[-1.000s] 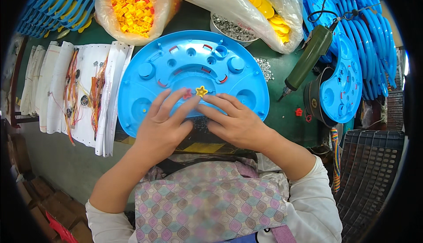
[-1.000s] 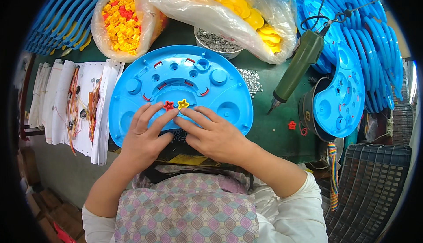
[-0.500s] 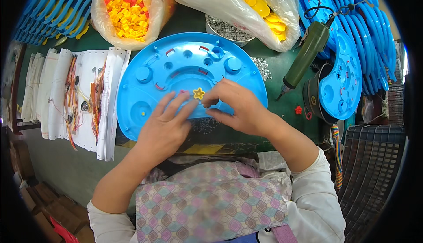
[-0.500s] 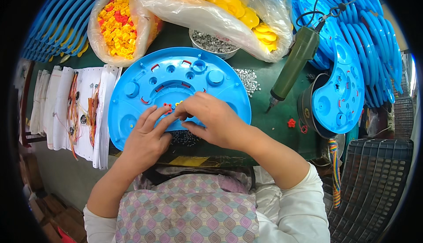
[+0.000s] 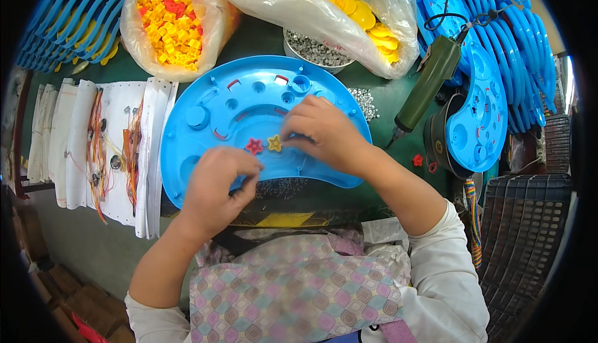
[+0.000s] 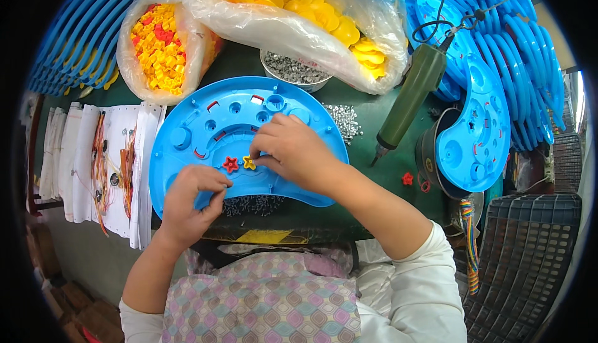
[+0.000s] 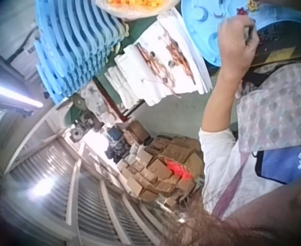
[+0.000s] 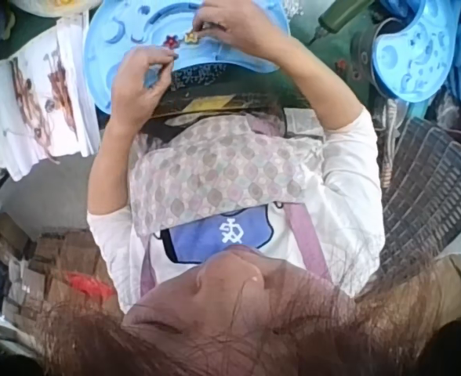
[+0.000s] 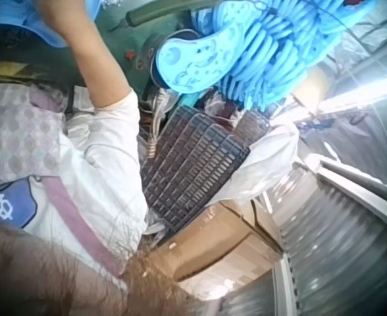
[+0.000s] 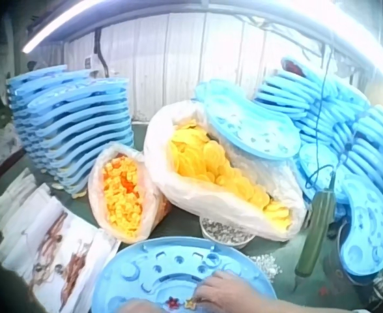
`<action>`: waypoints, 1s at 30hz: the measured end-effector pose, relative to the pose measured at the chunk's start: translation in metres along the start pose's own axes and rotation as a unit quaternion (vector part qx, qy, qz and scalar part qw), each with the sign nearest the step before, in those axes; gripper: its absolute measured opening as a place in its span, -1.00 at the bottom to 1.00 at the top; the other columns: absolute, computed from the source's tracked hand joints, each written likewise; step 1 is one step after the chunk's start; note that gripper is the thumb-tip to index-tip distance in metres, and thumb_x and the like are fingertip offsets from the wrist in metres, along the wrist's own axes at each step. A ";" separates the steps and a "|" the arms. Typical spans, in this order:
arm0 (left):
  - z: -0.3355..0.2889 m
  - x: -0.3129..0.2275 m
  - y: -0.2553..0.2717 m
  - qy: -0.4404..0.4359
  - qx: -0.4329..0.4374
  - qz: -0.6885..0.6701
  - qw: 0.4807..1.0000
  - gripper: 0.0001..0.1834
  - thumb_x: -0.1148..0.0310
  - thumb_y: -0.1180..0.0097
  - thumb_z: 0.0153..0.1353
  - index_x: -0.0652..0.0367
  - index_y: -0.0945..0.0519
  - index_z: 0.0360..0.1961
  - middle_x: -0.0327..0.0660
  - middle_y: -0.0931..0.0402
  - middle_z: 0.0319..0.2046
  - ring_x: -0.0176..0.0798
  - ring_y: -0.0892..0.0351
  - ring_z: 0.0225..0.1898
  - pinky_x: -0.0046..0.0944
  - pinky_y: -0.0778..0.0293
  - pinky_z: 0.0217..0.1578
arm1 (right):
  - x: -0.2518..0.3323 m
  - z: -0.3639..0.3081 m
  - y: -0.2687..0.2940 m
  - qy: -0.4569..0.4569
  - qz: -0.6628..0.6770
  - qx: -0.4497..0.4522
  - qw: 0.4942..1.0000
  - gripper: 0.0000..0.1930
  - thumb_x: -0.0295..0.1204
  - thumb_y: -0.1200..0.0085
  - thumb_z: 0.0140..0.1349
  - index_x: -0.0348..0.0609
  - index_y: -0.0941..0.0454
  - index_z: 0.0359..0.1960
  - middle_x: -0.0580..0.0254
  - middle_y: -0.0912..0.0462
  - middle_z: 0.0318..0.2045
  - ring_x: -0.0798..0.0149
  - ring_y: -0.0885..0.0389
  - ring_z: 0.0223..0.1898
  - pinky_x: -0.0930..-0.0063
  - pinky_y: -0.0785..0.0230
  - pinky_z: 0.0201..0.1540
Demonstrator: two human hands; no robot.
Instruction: The person uses a soldering iron to attach small wires and components onto a blue plastic toy base. They repeatedly place star-shaped pieces and other small parts into designated slots, solder connections, and then set the completed base aside before picking up a new one.
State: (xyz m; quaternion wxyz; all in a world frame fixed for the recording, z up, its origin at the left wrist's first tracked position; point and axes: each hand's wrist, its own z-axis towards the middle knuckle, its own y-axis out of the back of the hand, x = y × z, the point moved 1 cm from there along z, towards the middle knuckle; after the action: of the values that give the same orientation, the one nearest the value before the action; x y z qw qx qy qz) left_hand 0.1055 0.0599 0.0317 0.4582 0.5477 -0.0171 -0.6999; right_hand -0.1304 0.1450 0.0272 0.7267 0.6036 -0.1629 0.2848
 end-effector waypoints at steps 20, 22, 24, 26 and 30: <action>0.012 0.007 0.003 0.133 0.033 -0.015 0.990 -0.83 0.51 -0.39 0.14 0.21 -0.73 -0.22 -0.11 -0.69 -0.29 -0.05 -0.66 -0.20 -0.15 -0.54 -0.13 | 0.002 0.024 -0.008 -0.005 -0.074 0.096 0.993 -0.89 -0.43 -0.32 0.15 -0.06 -0.65 -0.31 0.21 -0.53 -0.11 0.03 -0.44 -0.04 0.17 -0.35 0.05; 0.016 0.007 0.005 0.154 0.037 -0.036 0.987 -0.81 0.57 -0.38 0.14 0.24 -0.74 -0.18 -0.10 -0.71 -0.28 -0.09 -0.68 -0.20 -0.19 -0.54 -0.14 | 0.006 0.027 -0.007 -0.009 -0.080 0.099 0.992 -0.88 -0.44 -0.32 0.11 -0.08 -0.64 -0.34 0.19 -0.53 -0.13 0.04 -0.44 -0.05 0.18 -0.36 0.03; 0.021 0.006 0.007 0.176 0.032 -0.035 0.983 -0.82 0.56 -0.38 0.15 0.25 -0.74 -0.20 -0.11 -0.71 -0.29 -0.07 -0.67 -0.23 -0.19 -0.54 -0.16 | 0.007 0.027 -0.007 -0.012 -0.088 0.095 0.991 -0.89 -0.42 -0.32 0.07 -0.10 -0.64 -0.38 0.18 -0.53 -0.16 0.05 -0.45 -0.05 0.18 -0.36 0.01; 0.024 0.008 0.009 0.160 0.029 0.006 0.987 -0.84 0.55 -0.38 0.14 0.25 -0.73 -0.22 -0.12 -0.69 -0.30 -0.06 -0.66 -0.23 -0.18 -0.53 -0.17 | 0.009 0.027 -0.012 -0.011 -0.094 0.081 0.992 -0.89 -0.39 -0.31 0.04 -0.12 -0.65 -0.45 0.18 -0.54 -0.21 0.06 -0.47 -0.04 0.18 -0.37 -0.02; 0.032 0.018 0.006 0.077 0.036 0.132 0.988 -0.86 0.49 -0.39 0.13 0.20 -0.69 -0.29 -0.14 -0.64 -0.26 -0.04 -0.58 -0.16 -0.11 -0.49 -0.08 | 0.008 0.026 -0.014 -0.021 -0.092 0.066 0.993 -0.88 -0.40 -0.32 -0.01 -0.11 -0.65 -0.47 0.19 -0.55 -0.19 0.08 -0.47 -0.05 0.21 -0.36 -0.03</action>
State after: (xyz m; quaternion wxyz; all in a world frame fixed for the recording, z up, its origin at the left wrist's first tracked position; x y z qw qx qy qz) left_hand 0.0848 0.0292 0.0341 0.5262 0.6091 -0.0793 -0.5881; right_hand -0.1124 0.1198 0.0263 0.7046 0.6686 -0.1033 0.2140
